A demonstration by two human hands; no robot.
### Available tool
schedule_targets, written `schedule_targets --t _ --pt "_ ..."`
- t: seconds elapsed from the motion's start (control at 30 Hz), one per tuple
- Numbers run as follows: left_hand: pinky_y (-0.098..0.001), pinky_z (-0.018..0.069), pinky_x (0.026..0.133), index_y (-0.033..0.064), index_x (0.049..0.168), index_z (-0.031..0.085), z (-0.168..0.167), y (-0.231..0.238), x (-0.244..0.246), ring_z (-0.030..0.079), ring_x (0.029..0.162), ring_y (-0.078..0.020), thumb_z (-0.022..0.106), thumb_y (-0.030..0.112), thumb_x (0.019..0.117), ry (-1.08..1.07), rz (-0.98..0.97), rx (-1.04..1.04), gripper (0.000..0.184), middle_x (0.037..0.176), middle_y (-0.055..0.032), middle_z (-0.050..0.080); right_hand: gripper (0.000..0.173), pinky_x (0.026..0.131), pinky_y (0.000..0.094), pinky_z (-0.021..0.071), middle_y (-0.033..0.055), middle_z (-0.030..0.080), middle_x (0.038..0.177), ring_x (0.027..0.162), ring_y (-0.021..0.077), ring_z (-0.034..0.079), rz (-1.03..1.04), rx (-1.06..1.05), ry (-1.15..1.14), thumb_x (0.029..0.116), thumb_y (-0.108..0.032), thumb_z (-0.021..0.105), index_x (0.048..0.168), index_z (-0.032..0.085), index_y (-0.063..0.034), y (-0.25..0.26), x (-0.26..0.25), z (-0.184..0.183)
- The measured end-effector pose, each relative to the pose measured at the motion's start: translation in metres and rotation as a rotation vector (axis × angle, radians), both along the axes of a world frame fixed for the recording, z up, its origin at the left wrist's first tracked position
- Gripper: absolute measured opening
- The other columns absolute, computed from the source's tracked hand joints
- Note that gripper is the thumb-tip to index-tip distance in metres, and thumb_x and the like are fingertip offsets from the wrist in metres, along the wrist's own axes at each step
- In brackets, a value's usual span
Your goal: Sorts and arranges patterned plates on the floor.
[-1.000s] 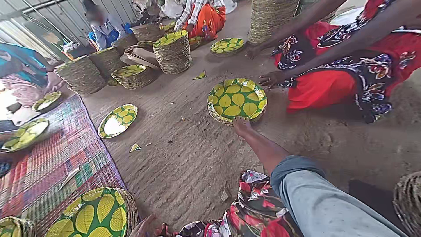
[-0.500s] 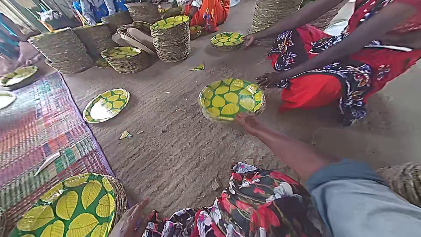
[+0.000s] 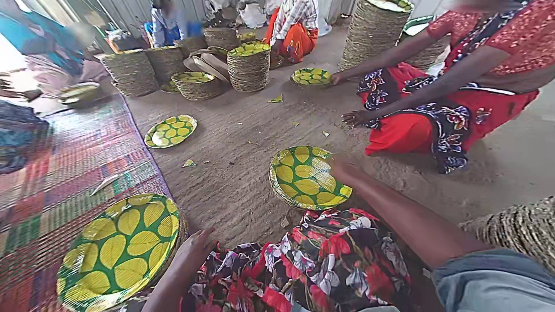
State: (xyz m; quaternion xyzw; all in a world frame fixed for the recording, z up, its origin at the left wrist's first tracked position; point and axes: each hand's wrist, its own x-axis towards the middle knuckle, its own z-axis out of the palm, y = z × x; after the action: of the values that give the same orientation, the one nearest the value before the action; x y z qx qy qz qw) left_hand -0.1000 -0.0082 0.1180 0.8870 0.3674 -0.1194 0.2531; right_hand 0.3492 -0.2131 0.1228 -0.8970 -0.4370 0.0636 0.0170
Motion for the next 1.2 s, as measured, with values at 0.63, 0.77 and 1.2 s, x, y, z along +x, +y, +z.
schedule_targets --t 0.63,0.77,1.2 --pt "-0.0619 0.0382 0.115 0.0078 0.152 0.048 -0.052 0.037 0.061 0.05 0.14 -0.0423 0.048 0.034 0.1094 0.154 0.061 -0.099 0.05 0.15 -0.0247 0.052 0.038 0.111 0.0682 0.0357 0.0334 0.054 0.142 0.136 0.0491 0.05 -0.02 -0.145 0.205 0.1056 -0.012 0.049 0.136 0.056 0.0097 0.113 -0.124 -0.044" --pt "-0.0644 0.038 0.113 0.0036 0.149 0.05 -0.042 0.04 0.054 0.05 0.139 -0.0445 0.053 0.035 0.1074 0.176 0.052 -0.121 0.052 0.147 -0.0271 0.053 0.031 0.098 0.0684 0.0436 0.0341 0.062 0.128 0.123 0.0516 0.058 0.168 0.228 -0.021 0.1083 -0.009 0.046 0.124 0.065 0.01 0.113 -0.123 -0.046" --pt "-0.0673 0.0364 0.112 -0.0012 0.14 0.058 -0.055 0.019 0.029 0.051 0.138 -0.0446 0.042 0.037 0.111 0.669 -0.114 -0.196 0.051 0.143 -0.0283 0.057 0.03 0.106 0.0614 0.0422 0.0245 0.06 0.141 0.137 0.0423 0.052 0.687 -0.36 0.142 0.1066 -0.004 0.046 0.129 0.064 0.0058 0.13 -0.169 -0.086"
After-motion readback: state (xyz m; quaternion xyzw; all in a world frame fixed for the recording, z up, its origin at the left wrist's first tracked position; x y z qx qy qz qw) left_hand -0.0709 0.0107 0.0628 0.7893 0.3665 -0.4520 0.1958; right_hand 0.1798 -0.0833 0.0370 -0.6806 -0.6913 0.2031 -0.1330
